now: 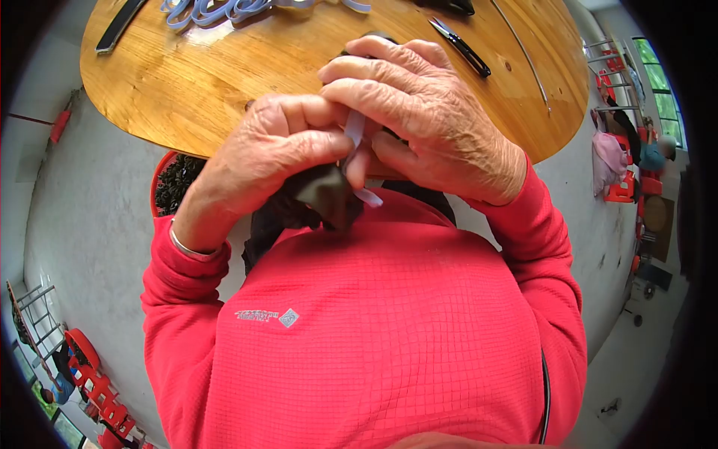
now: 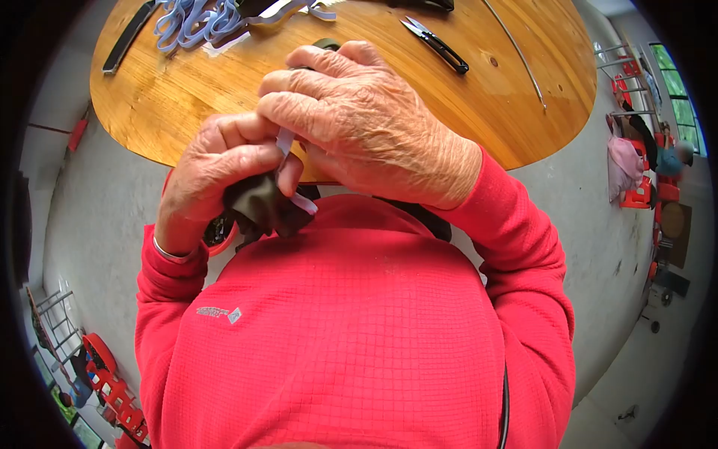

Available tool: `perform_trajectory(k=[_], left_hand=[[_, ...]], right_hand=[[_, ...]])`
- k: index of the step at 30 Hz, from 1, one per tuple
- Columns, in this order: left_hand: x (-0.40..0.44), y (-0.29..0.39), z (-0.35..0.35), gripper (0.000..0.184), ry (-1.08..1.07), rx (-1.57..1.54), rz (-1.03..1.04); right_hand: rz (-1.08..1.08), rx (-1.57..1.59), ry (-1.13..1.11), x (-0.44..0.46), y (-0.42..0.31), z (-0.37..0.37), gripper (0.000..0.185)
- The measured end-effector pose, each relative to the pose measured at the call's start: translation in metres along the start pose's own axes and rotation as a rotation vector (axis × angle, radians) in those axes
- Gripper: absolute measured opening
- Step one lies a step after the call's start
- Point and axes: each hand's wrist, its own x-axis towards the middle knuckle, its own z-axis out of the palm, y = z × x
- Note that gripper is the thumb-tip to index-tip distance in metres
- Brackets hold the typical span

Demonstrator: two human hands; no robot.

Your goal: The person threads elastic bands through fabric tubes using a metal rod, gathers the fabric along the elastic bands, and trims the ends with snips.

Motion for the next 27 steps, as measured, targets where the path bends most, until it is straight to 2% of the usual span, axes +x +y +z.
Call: perform_trajectory(k=[1, 2, 5, 8, 11, 12, 14, 15, 16, 17, 19, 20, 21, 22, 23, 24, 26, 27], left_hand=[[0.0, 0.005, -0.001, 0.024, -0.006, 0.002, -0.018], [-0.002, 0.012, 0.011, 0.024, 0.135, -0.006, -0.037], [-0.001, 0.02, 0.004, 0.026, 0.078, 0.121, -0.076], [0.007, 0.034, -0.02, 0.02, -0.011, 0.312, -0.082], [0.022, 0.06, -0.044, 0.015, -0.164, 0.664, -0.105], [0.027, 0.069, -0.046, 0.015, -0.213, 0.783, -0.142], [0.043, 0.083, -0.049, 0.014, -0.295, 0.997, -0.254], [0.052, 0.077, -0.058, 0.016, -0.277, 1.155, -0.142], [0.06, 0.075, -0.065, 0.017, -0.242, 1.15, -0.085], [0.066, 0.071, -0.07, 0.018, -0.207, 1.143, -0.029], [0.065, 0.06, -0.075, 0.019, 0.081, 1.236, 0.529], [0.061, 0.059, -0.075, 0.018, 0.256, 1.272, 0.668], [0.052, 0.059, -0.069, 0.018, 0.433, 1.3, 0.805], [0.034, 0.061, -0.057, 0.015, 0.483, 1.208, 0.723], [0.013, 0.056, -0.037, 0.014, 0.452, 0.882, 0.682], [-0.005, 0.047, -0.023, 0.016, 0.433, 0.723, 0.548], [-0.018, 0.02, -0.006, 0.014, 0.44, 0.385, 0.272], [-0.02, 0.008, -0.009, 0.025, 0.376, 0.398, 0.142]], right_hand=[[0.002, -0.04, 0.002, 0.001, 0.001, 0.001, 0.043], [-0.006, -0.064, 0.005, 0.002, 0.002, 0.001, 0.035], [-0.031, -0.142, 0.016, 0.006, 0.004, 0.002, 0.017], [0.031, 0.082, -0.085, 0.009, 0.003, -0.001, 0.015], [0.087, 0.424, -0.068, 0.014, 0.007, 0.005, 0.013], [0.093, 0.415, -0.037, 0.016, 0.008, 0.008, 0.012], [0.339, 0.561, -0.186, 0.021, 0.007, 0.011, 0.012], [0.462, 0.63, -0.259, 0.023, 0.008, 0.012, 0.012], [0.353, 0.534, -0.158, 0.02, 0.015, 0.024, 0.007], [0.393, 0.566, -0.131, 0.02, 0.017, 0.028, 0.007], [0.476, 0.63, -0.075, 0.023, 0.02, 0.031, 0.007], [0.557, 0.648, -0.058, 0.025, 0.019, 0.031, 0.01], [0.545, 0.608, -0.044, 0.026, 0.02, 0.03, 0.01], [0.536, 0.569, -0.029, 0.025, 0.022, 0.029, 0.01], [0.527, 0.531, -0.015, 0.025, 0.023, 0.029, 0.01], [0.504, 0.511, 0.008, 0.023, 0.024, 0.032, 0.008], [0.616, 0.596, -0.046, 0.024, 0.016, 0.027, 0.008], [0.668, 0.638, -0.074, 0.025, 0.014, 0.026, 0.008]])
